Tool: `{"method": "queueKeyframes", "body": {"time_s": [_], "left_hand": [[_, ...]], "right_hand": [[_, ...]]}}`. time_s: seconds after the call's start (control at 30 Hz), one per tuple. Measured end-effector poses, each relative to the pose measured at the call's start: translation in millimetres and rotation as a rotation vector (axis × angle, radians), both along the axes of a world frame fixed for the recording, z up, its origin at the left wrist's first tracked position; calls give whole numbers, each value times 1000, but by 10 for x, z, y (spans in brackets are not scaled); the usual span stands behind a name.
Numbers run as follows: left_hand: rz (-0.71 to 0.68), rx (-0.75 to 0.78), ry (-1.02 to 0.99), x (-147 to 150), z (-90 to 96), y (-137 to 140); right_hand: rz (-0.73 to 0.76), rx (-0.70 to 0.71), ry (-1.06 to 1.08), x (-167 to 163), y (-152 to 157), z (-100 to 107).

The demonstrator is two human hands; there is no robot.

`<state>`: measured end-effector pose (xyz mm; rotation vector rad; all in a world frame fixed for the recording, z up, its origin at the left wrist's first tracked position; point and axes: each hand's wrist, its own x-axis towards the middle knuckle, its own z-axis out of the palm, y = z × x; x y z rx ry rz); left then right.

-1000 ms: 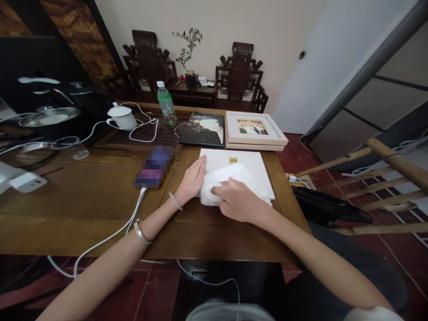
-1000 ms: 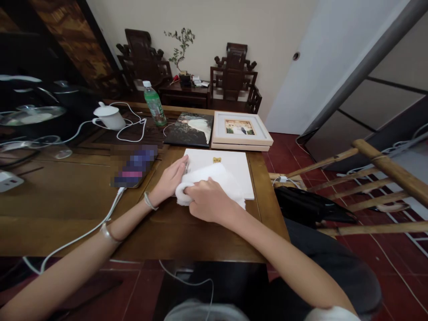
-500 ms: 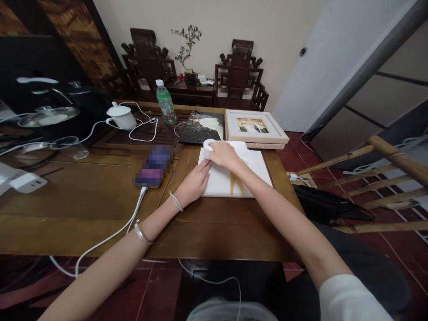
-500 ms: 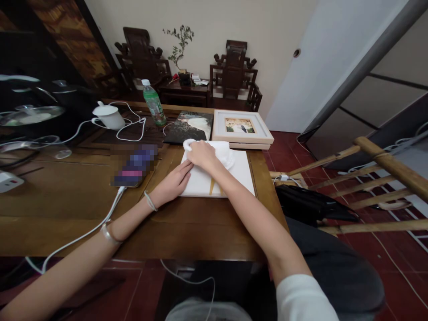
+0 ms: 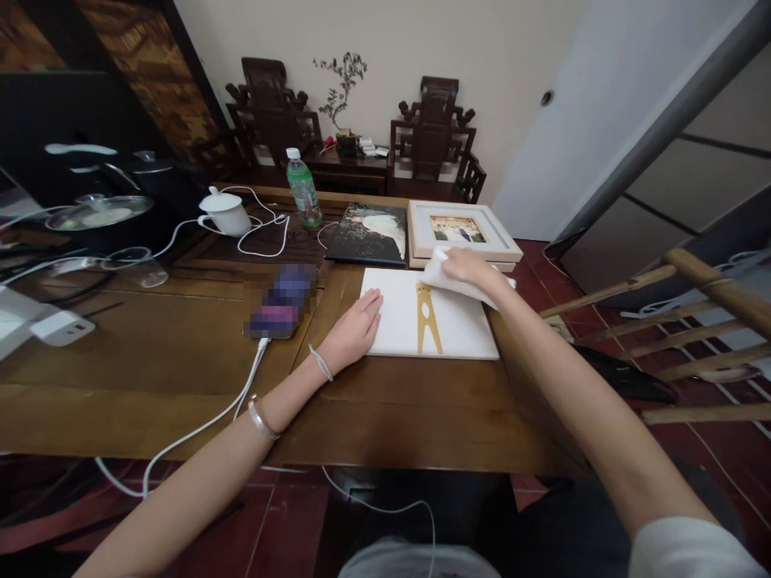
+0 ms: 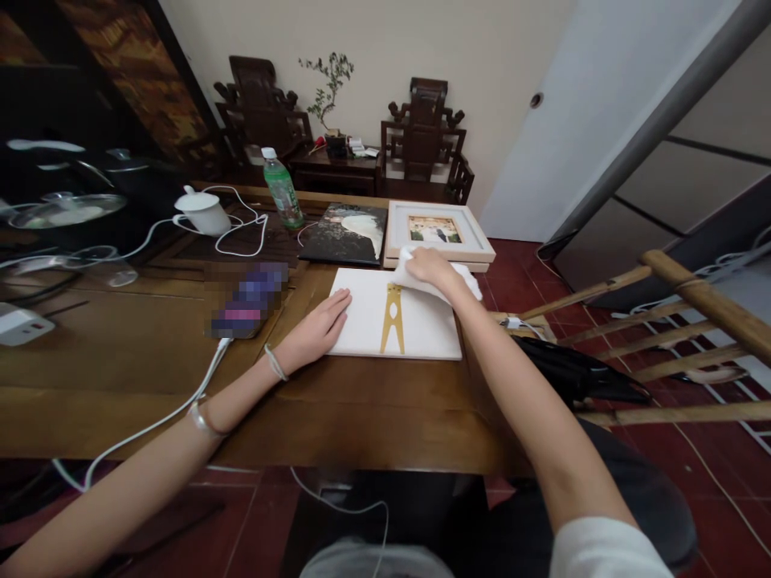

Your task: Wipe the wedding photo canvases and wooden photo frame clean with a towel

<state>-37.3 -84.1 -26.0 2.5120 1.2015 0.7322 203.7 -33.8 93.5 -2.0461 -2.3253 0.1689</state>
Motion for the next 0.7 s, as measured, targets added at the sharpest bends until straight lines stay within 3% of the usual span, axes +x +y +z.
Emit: {"method": "queueKeyframes", "body": {"time_s": [0.13, 0.33, 0.43, 0.57, 0.7], "left_hand": [[5, -7, -4, 4, 4, -3], [6, 1, 0, 10, 6, -13], [15, 5, 19, 12, 15, -18], [14, 2, 32, 9, 22, -19], [-1, 2, 13, -7, 10, -10]], "right_hand": [[36, 10, -21, 299, -403, -92], [180, -47, -34, 355, -1445, -164], [235, -115, 15, 376, -1755, -149], [262, -115, 64, 407, -1674, -147], [204, -24, 52, 396, -1198, -174]]}}
